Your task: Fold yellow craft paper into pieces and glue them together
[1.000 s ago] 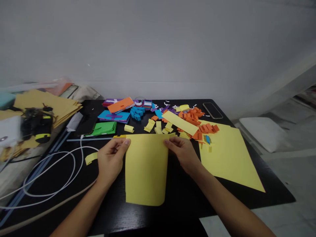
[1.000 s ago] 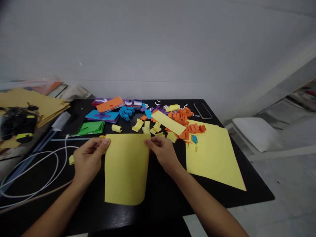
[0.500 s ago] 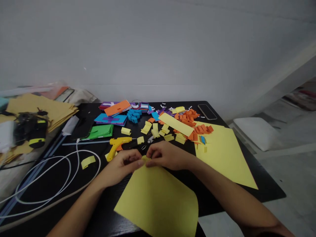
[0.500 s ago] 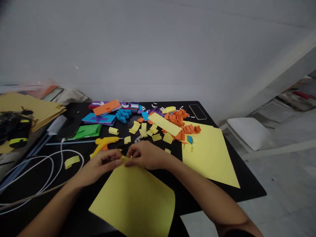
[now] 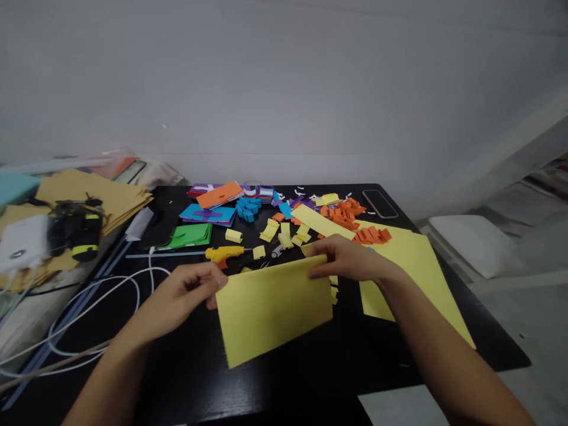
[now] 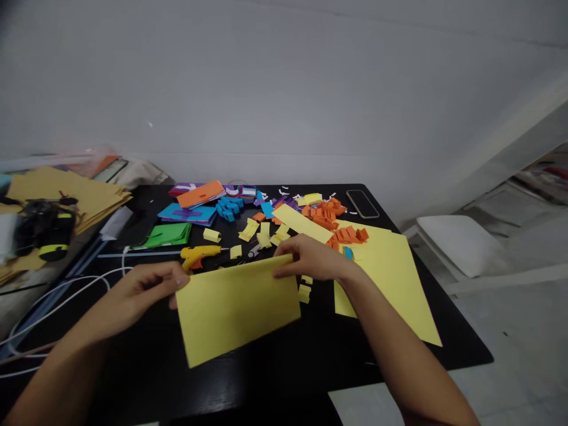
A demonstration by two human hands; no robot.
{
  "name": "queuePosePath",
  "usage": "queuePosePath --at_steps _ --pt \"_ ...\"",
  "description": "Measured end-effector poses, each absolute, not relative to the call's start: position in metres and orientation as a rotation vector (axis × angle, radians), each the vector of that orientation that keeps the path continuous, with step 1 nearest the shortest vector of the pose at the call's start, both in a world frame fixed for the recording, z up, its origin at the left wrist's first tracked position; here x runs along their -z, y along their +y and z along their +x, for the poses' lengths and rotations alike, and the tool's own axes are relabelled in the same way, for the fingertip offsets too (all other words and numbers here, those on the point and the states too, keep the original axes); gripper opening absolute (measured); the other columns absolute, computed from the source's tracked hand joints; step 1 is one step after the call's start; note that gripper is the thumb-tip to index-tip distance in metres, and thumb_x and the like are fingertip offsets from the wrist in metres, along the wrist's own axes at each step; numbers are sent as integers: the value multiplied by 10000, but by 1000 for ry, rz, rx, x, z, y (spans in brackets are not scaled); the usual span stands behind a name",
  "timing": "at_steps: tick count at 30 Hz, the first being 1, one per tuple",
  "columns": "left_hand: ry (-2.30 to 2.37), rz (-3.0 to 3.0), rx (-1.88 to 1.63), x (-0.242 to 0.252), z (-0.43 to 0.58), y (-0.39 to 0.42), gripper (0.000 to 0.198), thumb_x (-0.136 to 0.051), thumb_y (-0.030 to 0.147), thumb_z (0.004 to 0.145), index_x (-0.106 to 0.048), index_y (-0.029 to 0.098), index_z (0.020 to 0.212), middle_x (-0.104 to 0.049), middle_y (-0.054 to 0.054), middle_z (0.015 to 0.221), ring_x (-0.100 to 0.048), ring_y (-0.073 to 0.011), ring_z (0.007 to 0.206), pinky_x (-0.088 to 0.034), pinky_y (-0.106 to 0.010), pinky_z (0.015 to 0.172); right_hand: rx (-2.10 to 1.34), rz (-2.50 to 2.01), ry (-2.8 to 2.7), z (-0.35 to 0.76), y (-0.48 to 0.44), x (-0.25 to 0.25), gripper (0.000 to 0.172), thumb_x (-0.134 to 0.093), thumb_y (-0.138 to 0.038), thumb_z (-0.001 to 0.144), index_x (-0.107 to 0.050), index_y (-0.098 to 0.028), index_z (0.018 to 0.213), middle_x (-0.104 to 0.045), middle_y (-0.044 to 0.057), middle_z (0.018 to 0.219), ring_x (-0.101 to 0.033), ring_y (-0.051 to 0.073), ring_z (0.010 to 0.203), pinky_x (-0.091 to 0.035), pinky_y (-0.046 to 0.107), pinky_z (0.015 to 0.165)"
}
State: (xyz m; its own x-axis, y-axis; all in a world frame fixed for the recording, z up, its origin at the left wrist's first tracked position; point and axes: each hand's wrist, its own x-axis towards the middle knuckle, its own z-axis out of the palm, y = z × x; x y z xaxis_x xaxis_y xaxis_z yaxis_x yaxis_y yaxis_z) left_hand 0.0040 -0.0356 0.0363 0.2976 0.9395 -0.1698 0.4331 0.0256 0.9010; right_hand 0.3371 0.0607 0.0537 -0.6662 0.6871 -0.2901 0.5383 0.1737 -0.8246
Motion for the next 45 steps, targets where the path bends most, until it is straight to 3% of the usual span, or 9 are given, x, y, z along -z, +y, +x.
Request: queuePosePath --at_steps 3,7,11,15,20,26,32,38,45 --pt "1218 1623 -374 -43 9 -31 344 -610 530 937 -682 201 869 -631 3 748 -586 -163 717 -457 -258 661 -1466 -1187 -2181 330 62 -54 302 -831 -374 758 -702 -181 951 -622 -25 722 -540 128 637 -391 247 580" --pt "1196 1691 -353 -58 38 -14 297 -706 497 864 -688 205 917 -609 28 727 -554 -143 665 -419 -228 589 -1358 -966 -2350 297 58 -67 300 -840 -288 761 -667 -191 986 -608 -48 715 -542 118 647 -400 237 609" --pt "1250 1770 -545 -80 58 6 191 -762 388 803 -770 213 878 -719 1 757 -637 -176 654 -438 -230 547 -1250 -814 -2288 276 56 -92 315 -814 -263 790 -625 -211 1036 -663 -52 742 -579 120 662 -418 231 607" --pt "1289 1560 -812 -94 53 14 271 -783 424 810 -797 220 987 -801 -48 847 -720 -230 661 -529 -266 520 -1161 -898 -1933 280 59 -101 344 -788 -285 815 -642 -202 1116 -730 -7 818 -682 151 749 -503 254 648" --pt "1349 1284 -1220 -95 34 13 377 -867 427 743 -792 212 1044 -824 -93 942 -762 -263 707 -610 -312 555 -1222 -887 -1571 284 63 -95 270 -825 -375 771 -684 -171 876 -742 33 793 -697 156 712 -565 295 669" --pt "1324 1468 -1259 -101 28 15 303 -858 379 759 -771 193 982 -808 -65 906 -760 -243 807 -622 -303 663 -1116 -855 -1481 275 52 -96 181 -821 -315 779 -704 -179 800 -720 4 722 -677 126 658 -569 264 642" --pt "1462 1994 -1409 -109 44 -4 322 -772 376 866 -725 265 1165 -764 -36 1198 -694 -254 1135 -528 -385 1042 -1111 -807 -1759 273 41 -90 136 -798 -309 842 -749 -184 859 -736 -6 766 -687 117 700 -560 235 648" --pt "1527 2210 -1380 -100 65 -16 163 -739 370 912 -798 320 1056 -814 30 975 -745 -200 843 -580 -312 855 -1047 -797 -1819 268 30 -92 121 -747 -323 903 -774 -205 899 -775 6 844 -711 131 754 -576 249 685" --pt "1605 2102 -1545 -100 67 -19 150 -772 339 895 -813 360 1037 -818 67 945 -750 -176 800 -592 -284 787 -976 -777 -1619 258 21 -95 52 -789 -268 867 -783 -230 903 -800 -2 867 -763 151 791 -628 277 747"
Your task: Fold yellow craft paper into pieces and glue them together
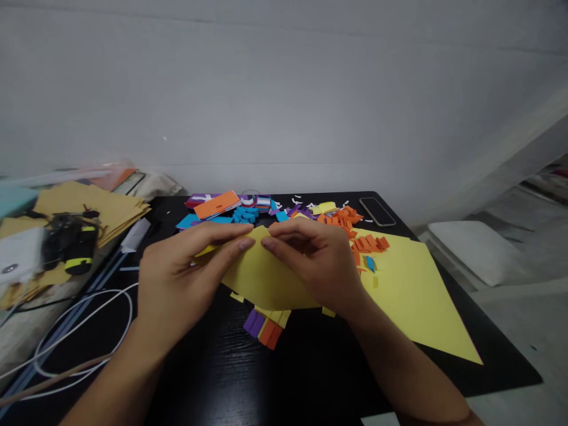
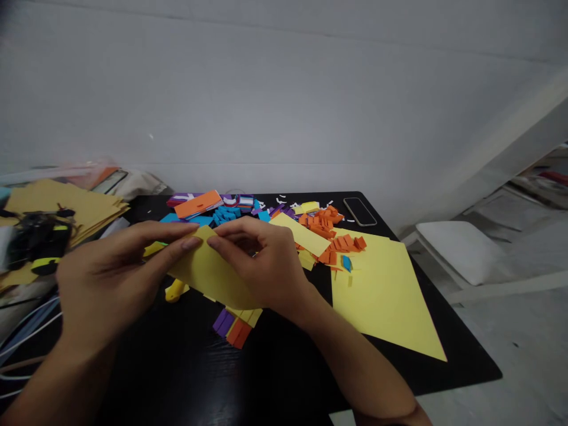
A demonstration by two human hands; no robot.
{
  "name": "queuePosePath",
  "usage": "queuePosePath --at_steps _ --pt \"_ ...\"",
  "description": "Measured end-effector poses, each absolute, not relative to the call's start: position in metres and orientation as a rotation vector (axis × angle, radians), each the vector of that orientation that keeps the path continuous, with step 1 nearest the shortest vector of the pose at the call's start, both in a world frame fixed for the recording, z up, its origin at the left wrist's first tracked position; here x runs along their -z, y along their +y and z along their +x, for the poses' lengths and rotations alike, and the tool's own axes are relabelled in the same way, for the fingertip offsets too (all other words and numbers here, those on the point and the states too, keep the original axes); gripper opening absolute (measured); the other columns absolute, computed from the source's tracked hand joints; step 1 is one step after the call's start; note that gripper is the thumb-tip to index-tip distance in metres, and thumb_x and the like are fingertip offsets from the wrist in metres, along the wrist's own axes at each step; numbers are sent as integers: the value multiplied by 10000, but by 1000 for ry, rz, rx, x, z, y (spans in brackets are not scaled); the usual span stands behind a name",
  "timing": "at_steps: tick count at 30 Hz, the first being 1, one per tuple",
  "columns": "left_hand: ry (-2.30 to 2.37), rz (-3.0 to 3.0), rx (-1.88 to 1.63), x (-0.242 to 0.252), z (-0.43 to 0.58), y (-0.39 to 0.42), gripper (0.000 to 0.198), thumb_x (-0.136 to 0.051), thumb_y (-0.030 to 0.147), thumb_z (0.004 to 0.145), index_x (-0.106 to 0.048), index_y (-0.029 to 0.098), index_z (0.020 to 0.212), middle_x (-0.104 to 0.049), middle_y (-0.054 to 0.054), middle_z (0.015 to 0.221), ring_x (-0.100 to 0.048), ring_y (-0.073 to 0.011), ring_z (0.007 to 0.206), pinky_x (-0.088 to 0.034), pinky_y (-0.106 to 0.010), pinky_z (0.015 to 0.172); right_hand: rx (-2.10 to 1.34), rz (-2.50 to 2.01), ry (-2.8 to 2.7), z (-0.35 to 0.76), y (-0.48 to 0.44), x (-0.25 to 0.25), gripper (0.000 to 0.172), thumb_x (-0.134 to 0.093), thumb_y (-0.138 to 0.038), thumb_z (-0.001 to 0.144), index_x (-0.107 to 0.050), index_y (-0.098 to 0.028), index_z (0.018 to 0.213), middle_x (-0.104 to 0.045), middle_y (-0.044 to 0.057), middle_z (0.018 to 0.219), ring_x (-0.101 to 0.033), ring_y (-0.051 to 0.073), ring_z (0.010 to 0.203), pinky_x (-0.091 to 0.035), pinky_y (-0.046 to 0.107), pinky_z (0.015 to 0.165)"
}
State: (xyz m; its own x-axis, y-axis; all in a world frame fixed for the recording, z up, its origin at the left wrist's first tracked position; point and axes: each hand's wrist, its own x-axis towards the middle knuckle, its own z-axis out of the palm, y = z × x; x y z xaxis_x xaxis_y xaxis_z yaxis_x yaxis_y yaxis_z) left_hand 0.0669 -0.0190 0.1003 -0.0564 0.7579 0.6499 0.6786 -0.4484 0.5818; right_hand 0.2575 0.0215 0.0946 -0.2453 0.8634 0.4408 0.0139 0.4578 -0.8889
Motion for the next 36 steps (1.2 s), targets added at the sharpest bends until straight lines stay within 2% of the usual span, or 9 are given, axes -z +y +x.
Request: queuePosePath --at_steps 5,11,16,23,32,36 --pt "1666 1993 -1612 -107 77 -32 170 -792 339 879 -811 370 1046 -813 83 920 -744 -160 779 -581 -268 743 -987 -798 -1529 255 13 -99 135 -823 -266 842 -779 -248 968 -808 -5 861 -787 168 805 -650 287 756" --pt "1658 2048 -1615 -109 77 -36 201 -797 307 874 -811 396 1054 -817 93 928 -746 -169 768 -584 -292 739 -854 -818 -1539 256 7 -103 107 -834 -260 835 -793 -267 934 -810 -13 858 -783 170 778 -663 300 734" --pt "1620 2063 -1631 -108 74 -31 205 -791 295 878 -813 400 1052 -822 100 942 -748 -164 765 -587 -290 732 -739 -812 -1550 255 5 -100 156 -806 -261 867 -798 -283 1021 -819 -17 869 -781 166 790 -661 287 721" --pt "1635 2062 -1621 -107 75 -29 193 -784 296 887 -810 383 1058 -818 93 933 -757 -163 795 -604 -287 762 -625 -826 -1571 255 4 -101 87 -784 -256 886 -827 -273 959 -825 -10 886 -776 171 773 -653 293 704" --pt "1569 2089 -1626 -103 76 -27 238 -784 240 886 -811 381 1076 -824 82 973 -763 -166 819 -608 -298 804 -680 -807 -1547 255 8 -100 106 -791 -227 872 -835 -276 956 -828 -5 915 -776 173 802 -661 304 743" --pt "1531 2099 -1683 -100 77 -25 240 -791 221 877 -817 369 1064 -827 58 974 -764 -162 796 -606 -282 760 -687 -784 -1543 255 11 -99 123 -805 -196 851 -839 -270 944 -828 -7 896 -778 161 789 -654 273 724"
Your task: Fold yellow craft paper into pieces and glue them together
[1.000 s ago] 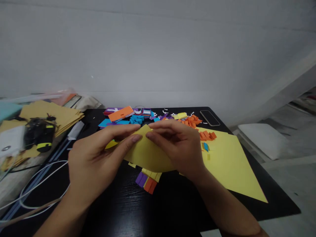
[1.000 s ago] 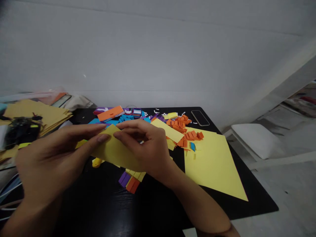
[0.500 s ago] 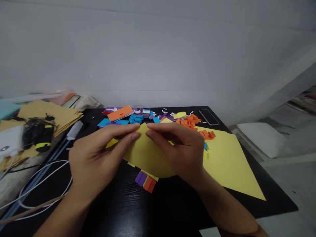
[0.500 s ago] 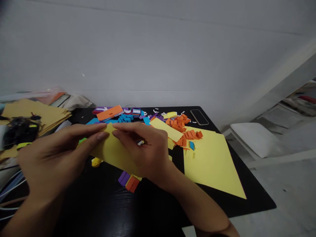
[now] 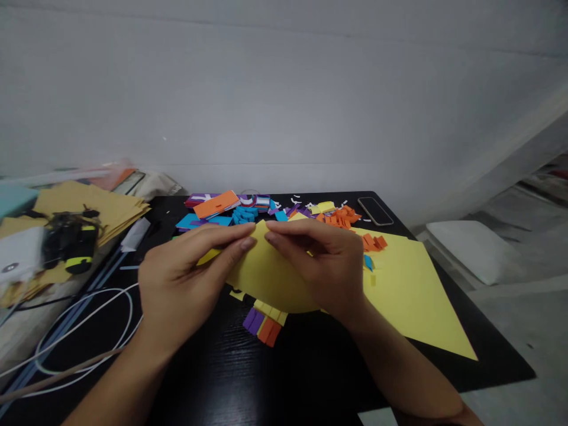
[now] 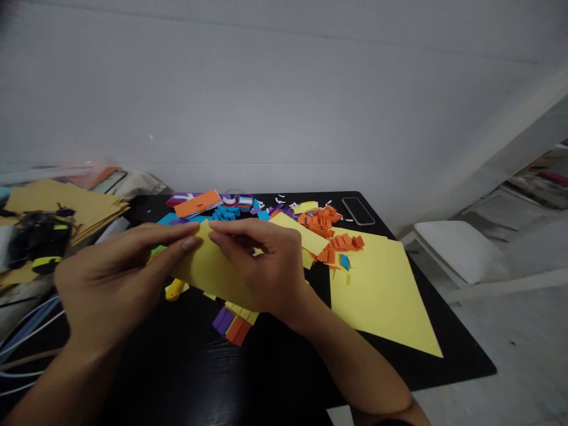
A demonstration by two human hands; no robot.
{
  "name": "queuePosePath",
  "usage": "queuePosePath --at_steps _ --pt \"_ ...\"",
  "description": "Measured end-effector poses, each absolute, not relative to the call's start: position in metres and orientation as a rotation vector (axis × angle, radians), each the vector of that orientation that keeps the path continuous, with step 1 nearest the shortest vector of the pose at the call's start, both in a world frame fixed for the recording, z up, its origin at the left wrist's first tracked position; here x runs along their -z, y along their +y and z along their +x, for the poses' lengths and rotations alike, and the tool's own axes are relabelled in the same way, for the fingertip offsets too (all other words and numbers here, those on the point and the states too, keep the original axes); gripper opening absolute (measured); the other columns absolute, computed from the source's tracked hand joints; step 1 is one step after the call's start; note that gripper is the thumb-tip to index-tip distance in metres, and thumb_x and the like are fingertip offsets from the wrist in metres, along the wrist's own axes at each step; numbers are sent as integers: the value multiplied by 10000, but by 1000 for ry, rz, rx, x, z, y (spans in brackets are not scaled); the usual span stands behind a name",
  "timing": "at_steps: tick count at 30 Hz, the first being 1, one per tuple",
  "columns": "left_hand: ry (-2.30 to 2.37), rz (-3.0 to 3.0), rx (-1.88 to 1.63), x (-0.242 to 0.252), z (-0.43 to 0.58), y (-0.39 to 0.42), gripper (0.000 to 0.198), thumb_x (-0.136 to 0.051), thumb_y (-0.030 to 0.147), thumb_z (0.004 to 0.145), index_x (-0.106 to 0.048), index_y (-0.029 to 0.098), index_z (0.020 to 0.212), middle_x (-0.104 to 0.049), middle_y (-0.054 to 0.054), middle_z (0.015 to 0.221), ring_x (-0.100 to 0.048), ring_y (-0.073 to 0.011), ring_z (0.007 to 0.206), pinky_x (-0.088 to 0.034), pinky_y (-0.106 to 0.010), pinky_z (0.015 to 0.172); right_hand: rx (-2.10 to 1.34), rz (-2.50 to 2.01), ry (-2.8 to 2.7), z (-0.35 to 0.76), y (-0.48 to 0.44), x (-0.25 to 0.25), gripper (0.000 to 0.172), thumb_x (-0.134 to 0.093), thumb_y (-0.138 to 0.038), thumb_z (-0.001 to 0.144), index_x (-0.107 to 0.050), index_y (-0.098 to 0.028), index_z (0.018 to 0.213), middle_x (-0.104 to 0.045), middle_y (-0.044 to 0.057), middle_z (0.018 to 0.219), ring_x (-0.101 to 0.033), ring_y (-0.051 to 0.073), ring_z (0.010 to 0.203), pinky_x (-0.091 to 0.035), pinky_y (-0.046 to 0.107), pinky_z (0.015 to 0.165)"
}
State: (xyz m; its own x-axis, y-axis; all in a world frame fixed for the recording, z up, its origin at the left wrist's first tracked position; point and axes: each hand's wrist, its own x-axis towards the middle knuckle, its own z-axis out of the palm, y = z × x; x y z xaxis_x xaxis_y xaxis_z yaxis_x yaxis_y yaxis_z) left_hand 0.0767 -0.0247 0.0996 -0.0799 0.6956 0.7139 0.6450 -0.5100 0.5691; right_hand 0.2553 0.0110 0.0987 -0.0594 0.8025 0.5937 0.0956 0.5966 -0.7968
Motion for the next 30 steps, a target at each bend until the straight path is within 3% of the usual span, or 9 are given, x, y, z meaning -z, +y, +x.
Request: queuePosePath --at_steps 18,23,30 --pt "1469 2067 -1683 -94 76 -19 260 -791 218 883 -813 388 1078 -829 55 984 -765 -146 833 -599 -271 790 -806 -748 -1531 258 13 -99 132 -796 -175 854 -823 -265 946 -824 -14 902 -784 153 811 -657 272 749" --pt "1437 2082 -1660 -94 76 -17 224 -783 228 890 -821 381 1049 -832 58 963 -775 -157 837 -608 -270 782 -1076 -718 -1522 259 20 -97 316 -836 -219 814 -764 -237 1121 -817 -5 872 -792 160 831 -656 267 759" --pt "1454 2069 -1595 -93 77 -15 190 -773 244 896 -822 353 1043 -830 47 970 -772 -156 847 -607 -251 790 -1125 -755 -1530 260 28 -94 45 -827 -251 813 -802 -231 846 -822 2 847 -798 179 800 -664 302 772"
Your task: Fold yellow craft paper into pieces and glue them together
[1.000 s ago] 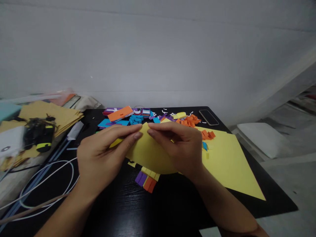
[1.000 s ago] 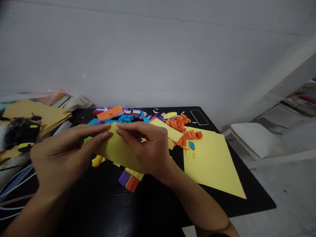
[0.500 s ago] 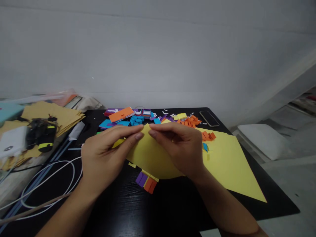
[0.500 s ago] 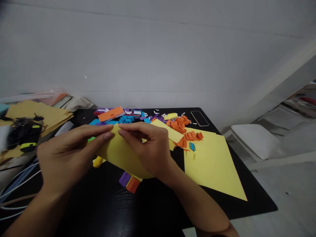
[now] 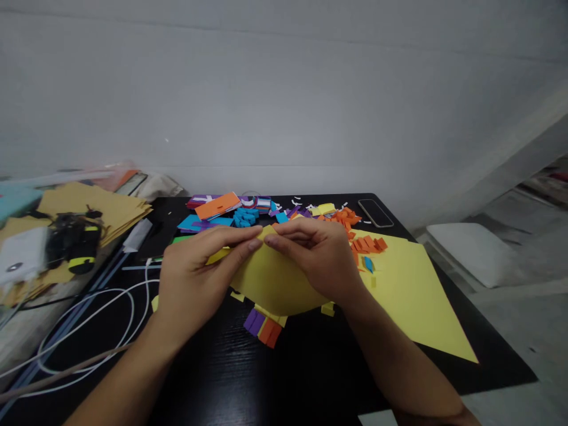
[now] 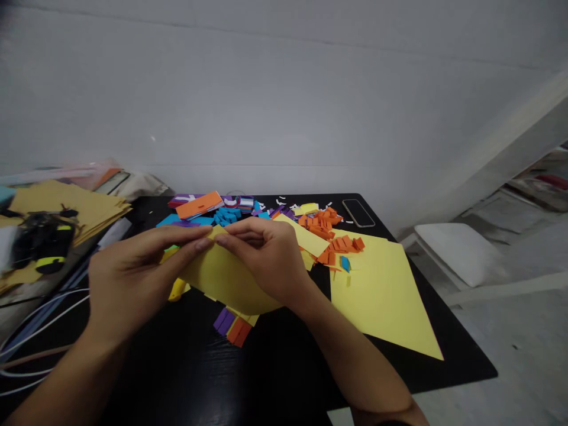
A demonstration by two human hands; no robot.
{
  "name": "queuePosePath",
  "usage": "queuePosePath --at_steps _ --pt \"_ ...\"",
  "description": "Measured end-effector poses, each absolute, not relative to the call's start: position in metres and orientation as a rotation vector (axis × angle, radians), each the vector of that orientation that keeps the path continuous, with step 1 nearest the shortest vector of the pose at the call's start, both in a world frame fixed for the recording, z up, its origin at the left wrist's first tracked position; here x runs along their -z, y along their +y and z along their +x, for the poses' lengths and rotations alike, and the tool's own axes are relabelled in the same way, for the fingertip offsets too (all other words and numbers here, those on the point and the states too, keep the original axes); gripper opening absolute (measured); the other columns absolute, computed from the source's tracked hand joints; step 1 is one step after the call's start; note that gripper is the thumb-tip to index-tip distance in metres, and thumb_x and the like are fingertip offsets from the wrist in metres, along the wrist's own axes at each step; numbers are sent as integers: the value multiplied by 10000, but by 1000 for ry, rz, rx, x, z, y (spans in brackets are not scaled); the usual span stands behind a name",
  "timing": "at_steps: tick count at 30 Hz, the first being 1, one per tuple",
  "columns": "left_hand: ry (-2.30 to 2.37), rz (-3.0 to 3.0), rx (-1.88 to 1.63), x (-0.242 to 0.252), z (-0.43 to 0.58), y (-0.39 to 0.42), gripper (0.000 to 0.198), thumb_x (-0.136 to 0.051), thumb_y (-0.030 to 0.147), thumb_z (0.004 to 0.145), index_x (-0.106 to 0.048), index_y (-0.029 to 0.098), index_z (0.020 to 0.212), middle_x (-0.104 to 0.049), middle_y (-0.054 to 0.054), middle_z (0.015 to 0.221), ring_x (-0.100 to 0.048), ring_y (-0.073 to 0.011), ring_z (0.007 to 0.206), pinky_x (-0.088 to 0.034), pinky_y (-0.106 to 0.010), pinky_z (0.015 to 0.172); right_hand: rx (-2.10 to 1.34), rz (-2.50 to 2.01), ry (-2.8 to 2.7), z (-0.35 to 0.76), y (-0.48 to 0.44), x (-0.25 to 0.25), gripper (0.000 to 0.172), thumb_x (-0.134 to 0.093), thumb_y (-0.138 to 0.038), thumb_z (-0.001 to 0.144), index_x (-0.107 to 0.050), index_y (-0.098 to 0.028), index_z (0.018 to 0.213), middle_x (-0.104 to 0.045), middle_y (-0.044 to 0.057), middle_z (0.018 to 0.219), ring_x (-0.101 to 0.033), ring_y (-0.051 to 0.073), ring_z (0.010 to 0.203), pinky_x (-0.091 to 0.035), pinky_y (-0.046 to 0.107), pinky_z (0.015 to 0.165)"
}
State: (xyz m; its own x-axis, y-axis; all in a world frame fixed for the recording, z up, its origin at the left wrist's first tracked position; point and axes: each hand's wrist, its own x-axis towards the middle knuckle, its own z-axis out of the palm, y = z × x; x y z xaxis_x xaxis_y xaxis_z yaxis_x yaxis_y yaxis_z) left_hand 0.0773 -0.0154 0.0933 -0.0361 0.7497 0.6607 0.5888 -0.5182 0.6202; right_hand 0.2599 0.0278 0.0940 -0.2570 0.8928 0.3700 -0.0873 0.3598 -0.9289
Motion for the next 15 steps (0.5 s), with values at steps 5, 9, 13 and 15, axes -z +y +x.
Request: queuePosePath --at_steps 5,9,13,15 --pt "1521 1970 -1400 -101 64 -12 305 -839 343 814 -788 302 1112 -787 26 824 -720 -153 669 -580 -233 598 -1005 -833 -1419 268 36 -99 48 -842 -226 785 -799 -217 803 -814 3 789 -786 173 742 -642 271 686" --pt "1506 1757 -1439 -106 51 -4 348 -884 364 742 -779 278 1062 -761 18 773 -707 -163 645 -579 -243 572 -1001 -883 -1263 278 44 -101 133 -868 -296 763 -799 -200 824 -809 24 771 -775 184 721 -639 288 659" --pt "1372 1429 -1606 -98 49 8 337 -909 292 690 -767 235 990 -768 6 763 -722 -175 672 -614 -278 642 -1032 -852 -1185 279 51 -95 163 -861 -324 778 -795 -203 865 -811 29 787 -772 183 715 -649 308 665" --pt "1315 1309 -1696 -93 51 14 296 -910 263 679 -765 211 931 -776 0 762 -730 -177 689 -624 -293 685 -1011 -847 -1177 278 53 -91 177 -857 -336 785 -786 -203 876 -810 29 790 -774 187 717 -650 315 658"
